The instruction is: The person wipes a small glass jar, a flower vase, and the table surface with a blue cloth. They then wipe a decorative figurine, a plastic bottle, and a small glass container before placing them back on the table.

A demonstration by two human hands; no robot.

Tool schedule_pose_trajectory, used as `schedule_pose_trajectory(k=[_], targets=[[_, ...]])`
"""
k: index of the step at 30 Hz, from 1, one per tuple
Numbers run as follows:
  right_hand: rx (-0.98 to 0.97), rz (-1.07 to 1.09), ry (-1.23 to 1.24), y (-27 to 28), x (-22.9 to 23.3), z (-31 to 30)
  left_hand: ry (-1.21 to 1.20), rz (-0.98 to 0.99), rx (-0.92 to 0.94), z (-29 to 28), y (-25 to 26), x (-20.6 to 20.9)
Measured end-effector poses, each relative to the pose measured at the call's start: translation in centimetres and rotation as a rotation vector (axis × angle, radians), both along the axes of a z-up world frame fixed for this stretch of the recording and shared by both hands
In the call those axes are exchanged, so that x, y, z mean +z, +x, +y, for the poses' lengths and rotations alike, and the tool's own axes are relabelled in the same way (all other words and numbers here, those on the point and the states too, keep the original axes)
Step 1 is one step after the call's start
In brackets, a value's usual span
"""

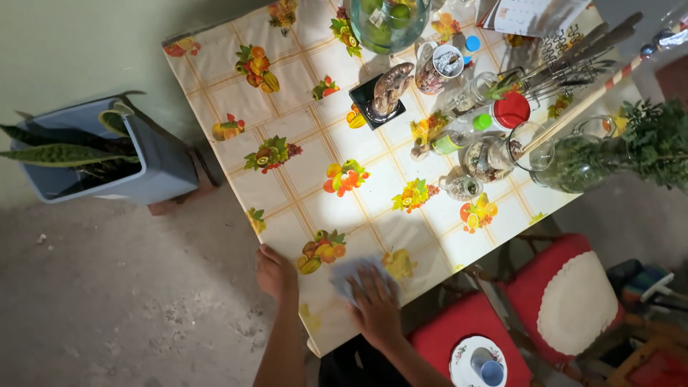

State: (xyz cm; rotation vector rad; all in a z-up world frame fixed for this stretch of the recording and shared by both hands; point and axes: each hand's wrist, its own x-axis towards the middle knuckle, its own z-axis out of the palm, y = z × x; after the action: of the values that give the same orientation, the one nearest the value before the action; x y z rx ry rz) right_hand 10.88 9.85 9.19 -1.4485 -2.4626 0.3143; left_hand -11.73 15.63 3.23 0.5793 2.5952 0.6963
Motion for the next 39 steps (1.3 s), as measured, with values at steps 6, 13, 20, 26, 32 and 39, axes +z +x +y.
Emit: schedule_pose_trajectory(k=[6,13,20,26,32,39], targets=[[-0.106,-0.080,0.057,-1.8,-1.3,2.7,-0.009,-0.007,0.006,-0.2,-0.1,-0.6],[-0.097,-0.018,0.174,-9.0,-6.7,19.3,-0.028,-0.026,0.035,0.1,0.1,-0.4],[-0.098,-0.008,0.130,-12.5,-6.9,25.4,-0.038,-0.017,0.043,-0.3,-0.2,-1.2],[0.020,0.012,0.133,-9.3,-1.8,11.8,-0.053,-0.043,0.040,0.2,-0.3,-0.8],[0.028,-0.031,-0.021,-4.2,-0.7,-0.6,-0.020,-0.047,0.026,-0.1,-0.4,-1.2],[-0.031,0.122,-0.211,-1.7,0.1,-4.1,0.034,-0.062,0.008,-0.4,-0.3,-1.7]])
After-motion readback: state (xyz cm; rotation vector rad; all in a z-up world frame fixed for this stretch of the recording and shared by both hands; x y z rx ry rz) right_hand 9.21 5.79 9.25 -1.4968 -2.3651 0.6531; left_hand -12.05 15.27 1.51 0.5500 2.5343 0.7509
